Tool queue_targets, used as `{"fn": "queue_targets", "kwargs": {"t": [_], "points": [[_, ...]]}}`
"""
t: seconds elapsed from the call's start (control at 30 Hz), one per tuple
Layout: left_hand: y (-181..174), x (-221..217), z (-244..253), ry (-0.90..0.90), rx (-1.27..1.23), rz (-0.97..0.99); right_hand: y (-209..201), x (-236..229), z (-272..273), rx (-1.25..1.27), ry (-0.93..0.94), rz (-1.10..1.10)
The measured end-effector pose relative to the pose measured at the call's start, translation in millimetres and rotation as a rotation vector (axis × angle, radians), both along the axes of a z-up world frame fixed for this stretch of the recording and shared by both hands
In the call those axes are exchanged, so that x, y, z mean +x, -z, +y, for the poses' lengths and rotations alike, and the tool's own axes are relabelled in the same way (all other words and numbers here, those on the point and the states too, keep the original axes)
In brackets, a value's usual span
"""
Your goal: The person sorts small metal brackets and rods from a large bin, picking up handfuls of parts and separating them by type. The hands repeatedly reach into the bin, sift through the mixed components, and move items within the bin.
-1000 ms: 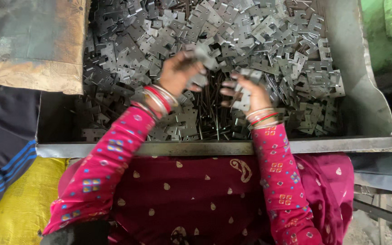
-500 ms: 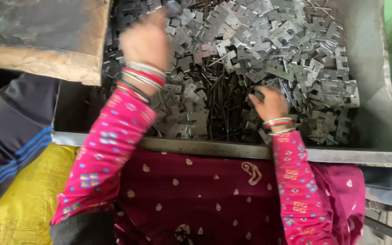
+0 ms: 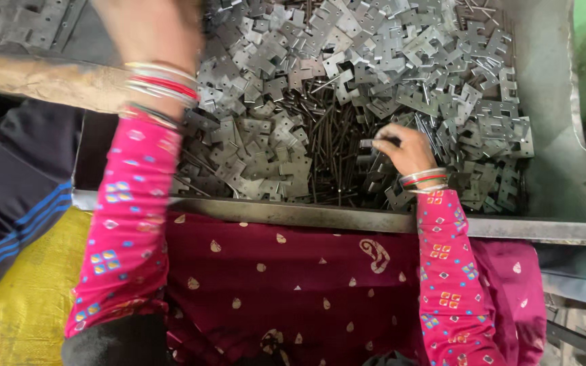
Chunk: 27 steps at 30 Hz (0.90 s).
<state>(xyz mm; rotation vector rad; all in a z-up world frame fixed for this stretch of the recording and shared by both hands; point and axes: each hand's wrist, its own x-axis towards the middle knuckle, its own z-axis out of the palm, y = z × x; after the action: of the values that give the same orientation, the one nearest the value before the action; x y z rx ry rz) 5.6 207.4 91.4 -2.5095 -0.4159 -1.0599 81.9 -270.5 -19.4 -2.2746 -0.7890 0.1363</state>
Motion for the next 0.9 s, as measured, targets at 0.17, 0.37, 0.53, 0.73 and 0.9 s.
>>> {"fn": "queue_targets", "kwargs": {"t": [0.17,0.37,0.53,0.73,0.9], "points": [[49.2,0.4,-140.6,0.231,-0.415,1.045,-19.5,5.5,-4.1,0.713,0.226,0.28],[159.8,10.8,-187.2,0.136,-0.346,0.704,-42.7,0.5,-24.9,1.342,0.31,0.857],[175.8,37.0,-163.0,0.172,-0.653,0.785,-22.5,-6.1,-2.2,0.601,0.391,0.752],[133.9,27.1,-156.1,0.405,-0.662,0.92,15.7,-14.2,50.3,-0.091,-0.023,-0.106],[115.8,14.0,-160.8,0.399,-0.636,0.991,40.7,-17.7,74.8,-0.404,-0.13,-0.321]]}}
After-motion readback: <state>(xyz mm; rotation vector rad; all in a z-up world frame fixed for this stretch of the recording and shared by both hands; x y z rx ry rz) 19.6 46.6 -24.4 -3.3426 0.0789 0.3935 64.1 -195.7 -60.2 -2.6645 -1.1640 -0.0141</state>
